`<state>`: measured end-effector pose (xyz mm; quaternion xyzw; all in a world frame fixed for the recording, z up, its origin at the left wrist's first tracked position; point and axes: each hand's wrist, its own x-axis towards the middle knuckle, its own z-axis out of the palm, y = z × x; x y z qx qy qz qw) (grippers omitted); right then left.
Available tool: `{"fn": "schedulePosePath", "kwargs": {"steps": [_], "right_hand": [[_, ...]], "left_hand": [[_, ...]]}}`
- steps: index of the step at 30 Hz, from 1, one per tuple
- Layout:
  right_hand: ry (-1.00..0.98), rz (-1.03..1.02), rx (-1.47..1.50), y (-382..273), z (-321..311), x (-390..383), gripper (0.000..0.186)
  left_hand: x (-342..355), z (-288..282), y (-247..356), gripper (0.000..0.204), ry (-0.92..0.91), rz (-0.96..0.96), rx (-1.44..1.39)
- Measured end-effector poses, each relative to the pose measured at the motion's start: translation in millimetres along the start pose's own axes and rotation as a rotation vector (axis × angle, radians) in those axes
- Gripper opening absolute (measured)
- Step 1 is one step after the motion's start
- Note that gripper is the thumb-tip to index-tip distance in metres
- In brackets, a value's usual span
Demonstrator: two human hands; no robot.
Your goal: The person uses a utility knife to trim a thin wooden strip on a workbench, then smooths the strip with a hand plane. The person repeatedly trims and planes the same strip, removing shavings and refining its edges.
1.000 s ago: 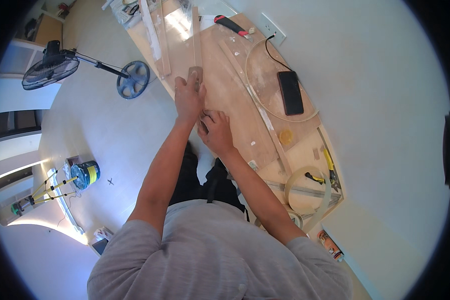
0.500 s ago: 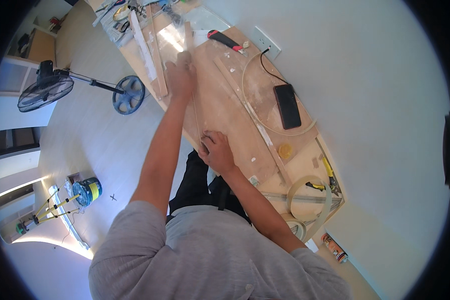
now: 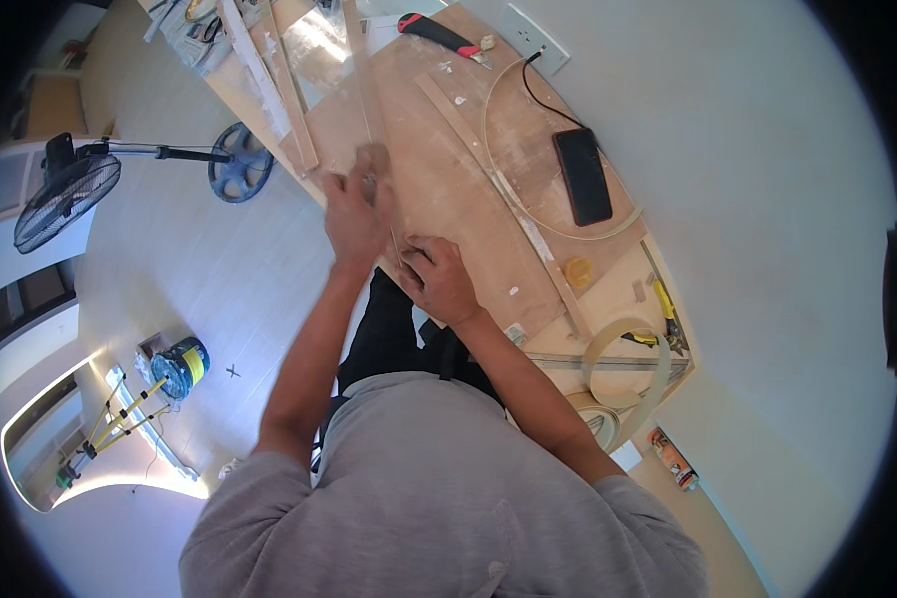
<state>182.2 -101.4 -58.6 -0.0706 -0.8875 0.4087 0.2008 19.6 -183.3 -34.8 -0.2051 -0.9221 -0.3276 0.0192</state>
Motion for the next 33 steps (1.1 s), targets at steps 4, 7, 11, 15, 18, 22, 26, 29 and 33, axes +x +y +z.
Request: {"fn": "schedulePosePath", "kwargs": {"steps": [4,7,11,15,18,22,26,29,33], "right_hand": [[-0.022,0.007,0.008,-1,0,1,0.029],[-0.042,0.012,-0.011,-2,0,1,0.028],[-0.015,-0.011,-0.046,-2,2,2,0.028],[0.012,-0.016,-0.030,-2,4,2,0.029],[0.009,-0.030,-0.027,-2,3,2,0.030],[0.004,-0.018,-0.050,-2,3,0,0.031],[0.014,-0.015,-0.064,-2,5,1,0.031],[0.001,-0.020,-0.057,-1,6,-1,0.031],[-0.028,0.023,-0.021,-4,0,1,0.037]], "left_hand": [[-46,2,12,0.050,-0.006,-0.037,0.063],[-44,2,19,0.051,0.006,-0.030,0.059],[-11,12,11,0.050,0.051,-0.003,0.089],[20,22,2,0.048,0.078,0.036,0.111],[57,26,3,0.046,0.156,0.083,0.140],[128,32,3,0.047,0.151,0.092,0.140],[190,46,-3,0.050,0.096,0.033,0.190],[253,49,-1,0.055,0.140,-0.040,0.149],[301,19,-6,0.056,0.360,0.115,-0.142]]}}
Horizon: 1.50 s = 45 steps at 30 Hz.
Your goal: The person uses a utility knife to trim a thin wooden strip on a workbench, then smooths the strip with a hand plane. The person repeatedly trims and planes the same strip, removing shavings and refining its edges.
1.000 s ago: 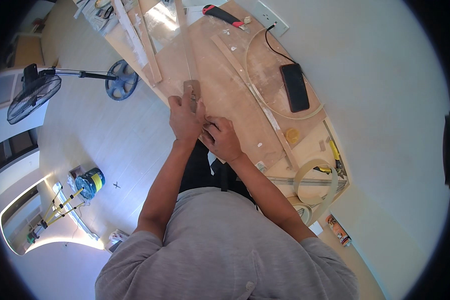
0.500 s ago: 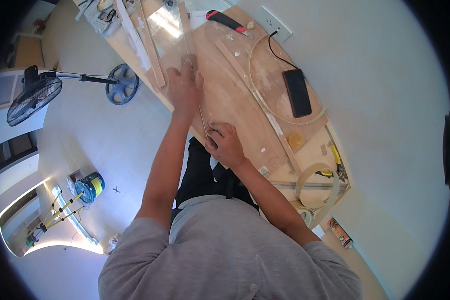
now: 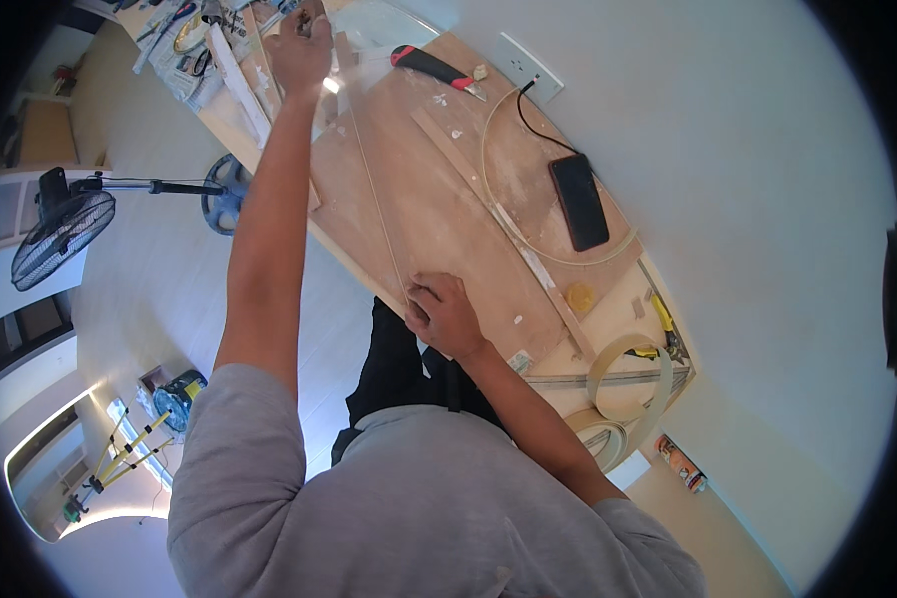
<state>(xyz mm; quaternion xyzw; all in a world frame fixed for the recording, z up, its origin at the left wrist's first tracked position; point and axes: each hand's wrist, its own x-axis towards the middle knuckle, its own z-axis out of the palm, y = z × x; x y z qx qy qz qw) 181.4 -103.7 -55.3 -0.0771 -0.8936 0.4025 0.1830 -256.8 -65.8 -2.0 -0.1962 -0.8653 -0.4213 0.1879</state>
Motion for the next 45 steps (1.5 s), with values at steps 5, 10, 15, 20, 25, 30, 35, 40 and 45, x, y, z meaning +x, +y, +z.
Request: {"fn": "schedulePosePath", "kwargs": {"steps": [5,10,15,20,25,30,35,40,45], "right_hand": [[0.079,0.221,0.002,-18,8,40,0.046],[0.054,0.281,-0.070,-22,21,65,0.049],[-0.052,0.358,-0.056,-40,3,-2,0.052],[0.038,0.196,-0.141,-31,3,-6,0.045],[0.006,0.127,-0.115,-19,9,-1,0.044],[0.081,0.059,-0.169,-14,18,-5,0.053],[0.105,0.018,-0.212,-11,21,-6,0.058],[0.094,0.027,-0.216,-9,22,-11,0.064],[0.113,0.017,-0.211,-7,22,-11,0.064]], "left_hand": [[-75,-65,0,0.066,-0.137,-0.261,-0.173],[-215,-104,17,0.053,-0.111,-0.147,-0.005],[-294,-127,54,0.050,-0.268,-0.222,0.022],[-320,-132,80,0.053,-0.361,-0.242,0.099],[-306,-121,75,0.048,-0.336,-0.208,0.170],[-269,-98,57,0.049,-0.284,-0.148,0.185],[-205,-69,43,0.050,-0.332,-0.167,0.249],[-149,-39,26,0.049,-0.277,-0.077,0.260],[-70,-3,13,0.054,-0.210,-0.157,0.206]]}}
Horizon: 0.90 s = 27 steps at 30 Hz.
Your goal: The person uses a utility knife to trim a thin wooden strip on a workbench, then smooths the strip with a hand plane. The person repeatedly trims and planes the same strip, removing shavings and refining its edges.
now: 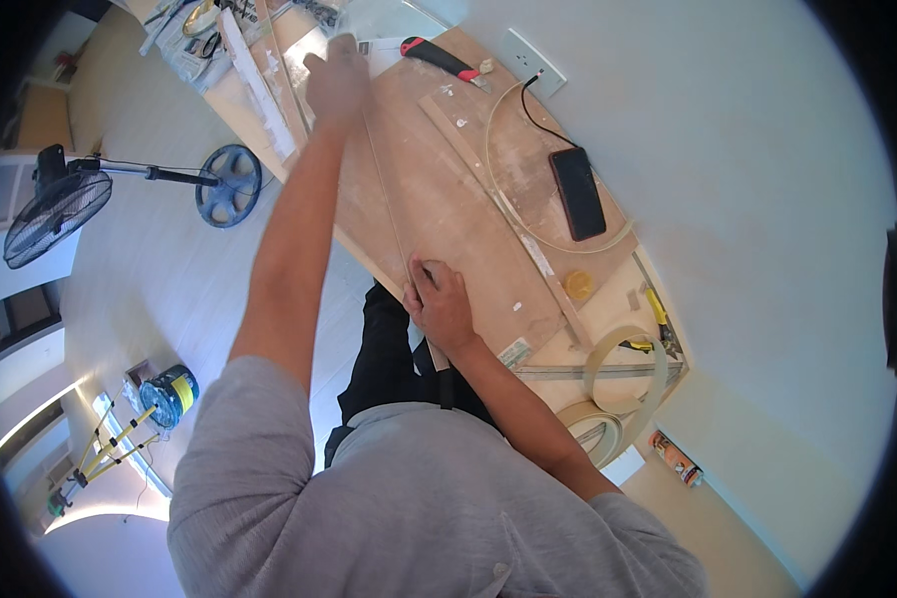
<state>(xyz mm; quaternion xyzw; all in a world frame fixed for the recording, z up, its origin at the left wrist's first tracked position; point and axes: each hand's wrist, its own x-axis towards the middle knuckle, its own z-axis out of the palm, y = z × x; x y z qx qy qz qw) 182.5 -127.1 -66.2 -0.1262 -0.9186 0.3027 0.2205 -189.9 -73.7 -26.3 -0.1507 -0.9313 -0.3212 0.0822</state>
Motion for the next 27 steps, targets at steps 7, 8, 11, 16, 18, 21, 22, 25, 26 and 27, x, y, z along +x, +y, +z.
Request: {"fn": "schedulePosePath", "kwargs": {"steps": [7,8,11,16,18,21,22,25,26,27], "right_hand": [[-0.110,0.181,0.044,-20,-21,-11,0.056],[-0.124,0.202,0.043,-23,-24,-13,0.055],[-0.117,0.218,-0.002,-24,-26,-10,0.055],[-0.106,0.307,0.094,-18,-25,-2,0.054],[-0.076,0.408,0.276,-15,-29,1,0.052],[-0.122,0.577,0.640,-11,-35,11,0.049],[-0.097,0.576,0.754,-10,-38,15,0.049],[-0.097,0.705,1.009,-15,-48,25,0.050],[-0.083,0.717,1.060,-18,-51,30,0.051],[-0.067,0.718,1.123,-22,-54,35,0.052]], "left_hand": [[-2,-57,-10,0.064,0.165,0.105,-0.291],[-34,-69,-18,0.064,0.102,0.072,-0.305],[-163,-94,-37,0.055,0.008,-0.078,-0.498],[-296,-134,-63,0.048,-0.124,-0.268,-0.486],[-321,-145,-65,0.048,-0.174,-0.343,-0.561],[-349,-157,-58,0.049,-0.243,-0.499,-0.712],[-356,-159,-53,0.049,-0.253,-0.547,-0.754],[-372,-169,-39,0.050,-0.278,-0.649,-0.845],[-375,-173,-35,0.051,-0.277,-0.662,-0.881],[-377,-176,-32,0.051,-0.284,-0.673,-0.892]]}}
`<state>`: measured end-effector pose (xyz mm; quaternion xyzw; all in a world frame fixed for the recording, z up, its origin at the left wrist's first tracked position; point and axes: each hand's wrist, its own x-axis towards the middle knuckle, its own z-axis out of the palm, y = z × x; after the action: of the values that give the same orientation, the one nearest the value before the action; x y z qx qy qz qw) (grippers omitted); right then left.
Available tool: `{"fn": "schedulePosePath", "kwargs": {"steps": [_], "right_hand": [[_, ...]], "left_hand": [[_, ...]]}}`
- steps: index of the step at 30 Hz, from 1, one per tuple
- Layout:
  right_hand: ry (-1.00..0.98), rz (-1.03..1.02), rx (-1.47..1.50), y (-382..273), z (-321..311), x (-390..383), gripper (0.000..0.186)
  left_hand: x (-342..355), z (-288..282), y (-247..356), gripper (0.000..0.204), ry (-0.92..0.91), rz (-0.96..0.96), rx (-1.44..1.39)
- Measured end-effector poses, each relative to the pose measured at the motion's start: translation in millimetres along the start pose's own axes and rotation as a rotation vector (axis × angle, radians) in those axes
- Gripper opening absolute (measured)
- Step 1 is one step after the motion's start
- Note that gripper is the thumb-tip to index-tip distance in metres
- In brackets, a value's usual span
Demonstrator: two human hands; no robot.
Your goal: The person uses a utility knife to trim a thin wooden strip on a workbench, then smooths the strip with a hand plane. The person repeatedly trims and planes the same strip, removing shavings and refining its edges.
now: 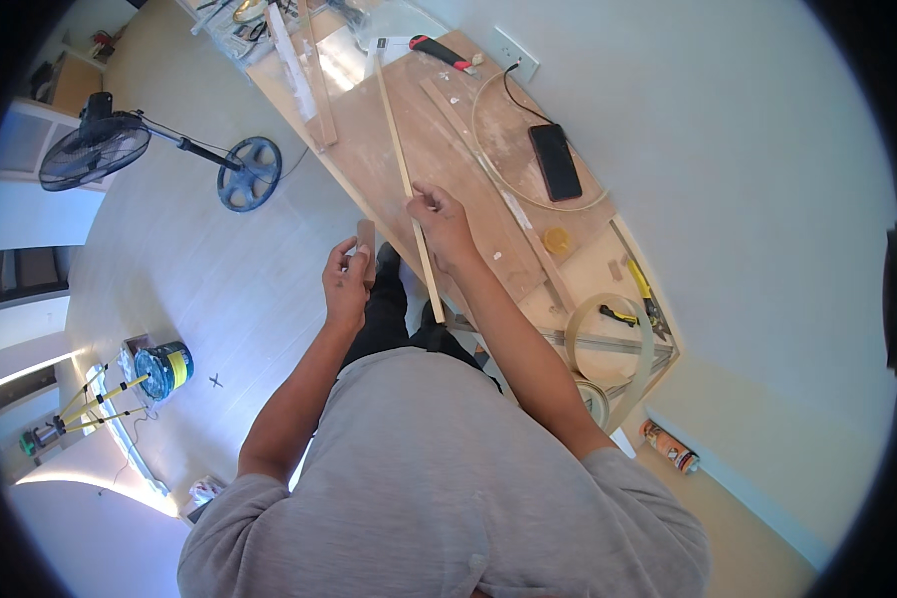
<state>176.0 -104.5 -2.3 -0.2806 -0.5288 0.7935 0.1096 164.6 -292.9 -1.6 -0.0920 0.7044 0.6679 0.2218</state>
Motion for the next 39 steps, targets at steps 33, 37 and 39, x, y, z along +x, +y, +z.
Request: {"fn": "schedulePosePath", "kwargs": {"steps": [33,37,39], "right_hand": [[-0.181,0.230,0.453,-98,50,59,0.030],[-0.189,0.260,0.622,-103,55,58,0.024],[-0.153,0.264,0.751,-105,60,57,0.019]], "left_hand": [[-33,-16,28,0.041,-0.055,-0.002,-0.182],[-34,-13,28,0.041,-0.070,-0.005,-0.169],[-34,-13,28,0.041,-0.081,-0.001,-0.167]]}}
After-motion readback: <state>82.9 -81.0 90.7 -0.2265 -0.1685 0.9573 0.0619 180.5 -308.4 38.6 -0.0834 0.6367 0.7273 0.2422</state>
